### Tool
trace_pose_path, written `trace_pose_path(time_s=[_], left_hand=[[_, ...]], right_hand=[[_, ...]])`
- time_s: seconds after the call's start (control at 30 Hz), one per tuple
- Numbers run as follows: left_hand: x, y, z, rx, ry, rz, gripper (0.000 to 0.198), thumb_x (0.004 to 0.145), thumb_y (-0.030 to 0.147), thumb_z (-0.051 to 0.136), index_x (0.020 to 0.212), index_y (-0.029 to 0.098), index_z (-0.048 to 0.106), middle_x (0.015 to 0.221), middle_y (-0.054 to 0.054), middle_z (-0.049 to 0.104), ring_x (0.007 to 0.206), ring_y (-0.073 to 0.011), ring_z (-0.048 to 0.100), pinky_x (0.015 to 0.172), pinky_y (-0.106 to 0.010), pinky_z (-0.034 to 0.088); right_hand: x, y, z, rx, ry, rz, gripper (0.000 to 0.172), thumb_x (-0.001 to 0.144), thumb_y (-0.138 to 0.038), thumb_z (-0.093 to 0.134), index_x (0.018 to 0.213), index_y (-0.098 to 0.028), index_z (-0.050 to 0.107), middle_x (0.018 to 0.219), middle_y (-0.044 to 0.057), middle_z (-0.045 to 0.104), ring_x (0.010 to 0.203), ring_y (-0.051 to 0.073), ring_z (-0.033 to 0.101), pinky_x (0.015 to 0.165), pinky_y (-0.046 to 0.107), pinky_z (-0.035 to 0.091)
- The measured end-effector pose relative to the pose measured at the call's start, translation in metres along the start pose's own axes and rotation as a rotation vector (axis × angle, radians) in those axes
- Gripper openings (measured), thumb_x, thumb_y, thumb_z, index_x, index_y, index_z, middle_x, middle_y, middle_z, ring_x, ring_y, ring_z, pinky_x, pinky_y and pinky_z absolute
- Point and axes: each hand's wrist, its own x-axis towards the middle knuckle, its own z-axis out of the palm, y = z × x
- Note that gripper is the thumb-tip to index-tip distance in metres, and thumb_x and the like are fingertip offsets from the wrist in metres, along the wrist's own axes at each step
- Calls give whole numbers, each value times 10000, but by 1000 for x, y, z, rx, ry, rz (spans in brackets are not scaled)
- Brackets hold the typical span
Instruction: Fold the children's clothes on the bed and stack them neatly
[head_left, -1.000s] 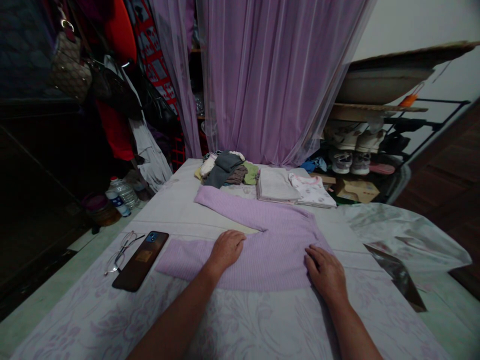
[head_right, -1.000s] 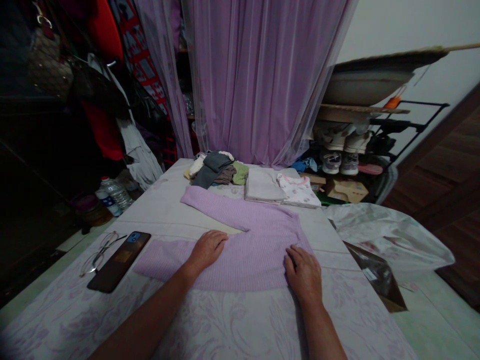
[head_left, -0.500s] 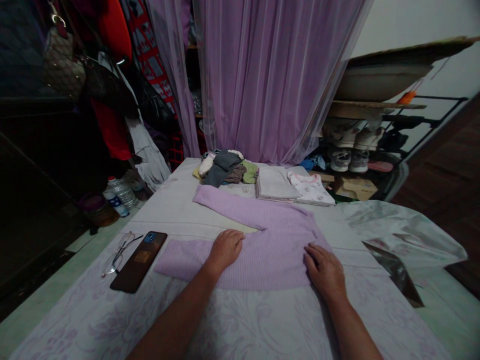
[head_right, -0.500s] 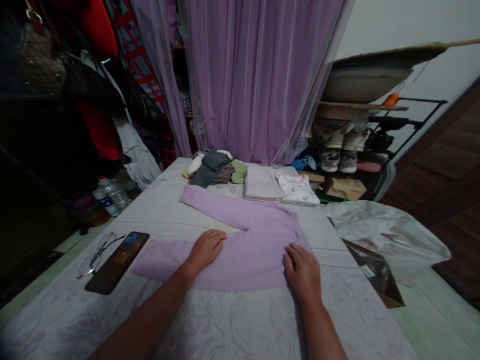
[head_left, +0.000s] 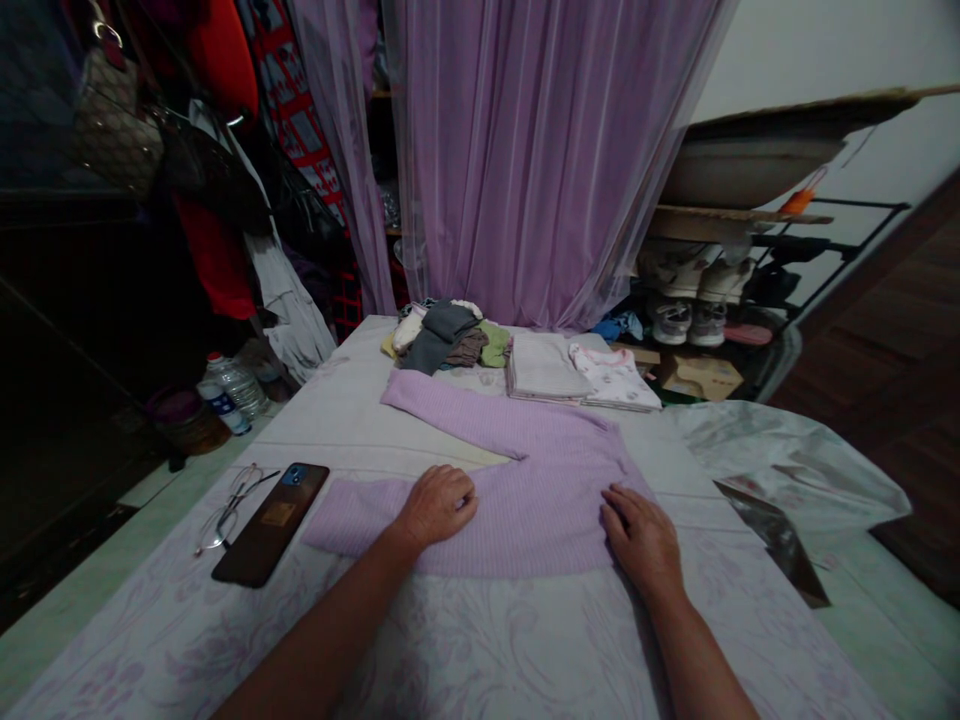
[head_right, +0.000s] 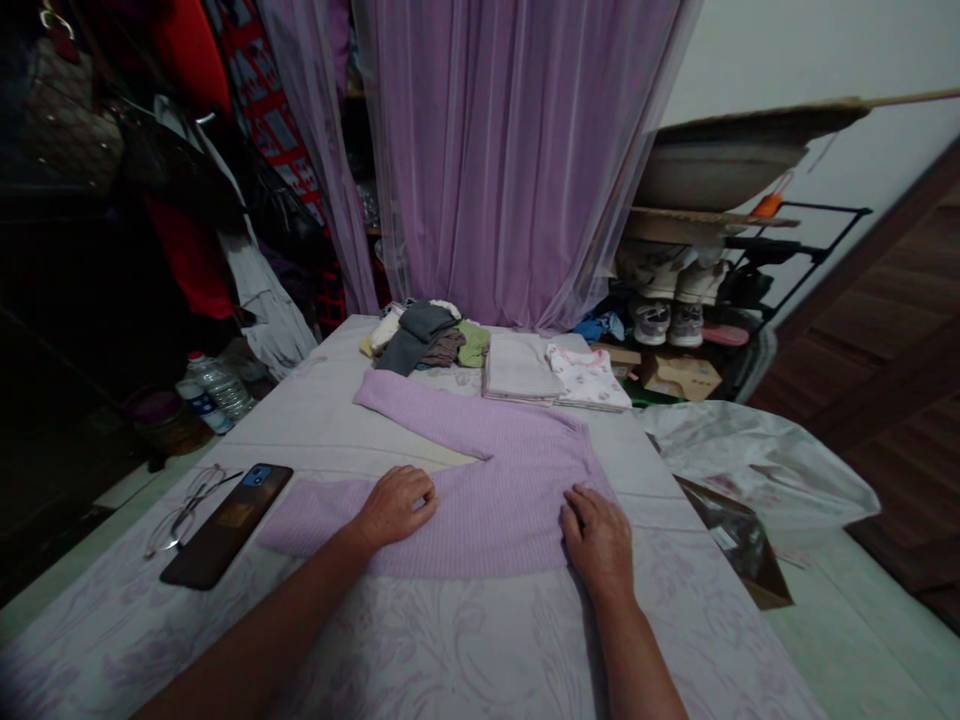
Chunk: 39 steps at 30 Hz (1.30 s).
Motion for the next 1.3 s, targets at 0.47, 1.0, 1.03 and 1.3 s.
trace_pose_path(time_s=[0.47,1.0,1.03,1.3], left_hand=[[-57,-68,-34,26,114,-26,188,902,259,475,887,201,653,922,-51,711,895,-190,627,829,-333,470],[-47,-79,-61,134,-139,-388,203,940,369,468,926,225,610,987,-22,685,905,-172,633,747,-268,417],[-42,-81,-64,146,-139,-405,202,941,369,466,935,227,608,1002,-23,682,916,-172,632,741,-265,416],[-34,-84,-61,183,-20,-317,156,900,283,514,976,203,624,1049,-70,662,1003,-204,591,883,-333,426]], right_hand=[[1,0,-19,397,-345,80,265,745,-349,525,873,-236,729,1232,101,677,1262,321,526,1076,558,342],[14,-18,-25,353,-462,49,210,791,-392,578,853,-278,743,1189,73,701,1253,316,540,1054,545,374],[16,-21,-24,373,-454,52,221,802,-398,564,863,-278,739,1171,71,709,1232,306,558,1049,531,385],[14,-37,-21,337,-453,99,320,804,-435,571,1044,-287,722,1234,93,674,1241,330,548,1087,648,247]])
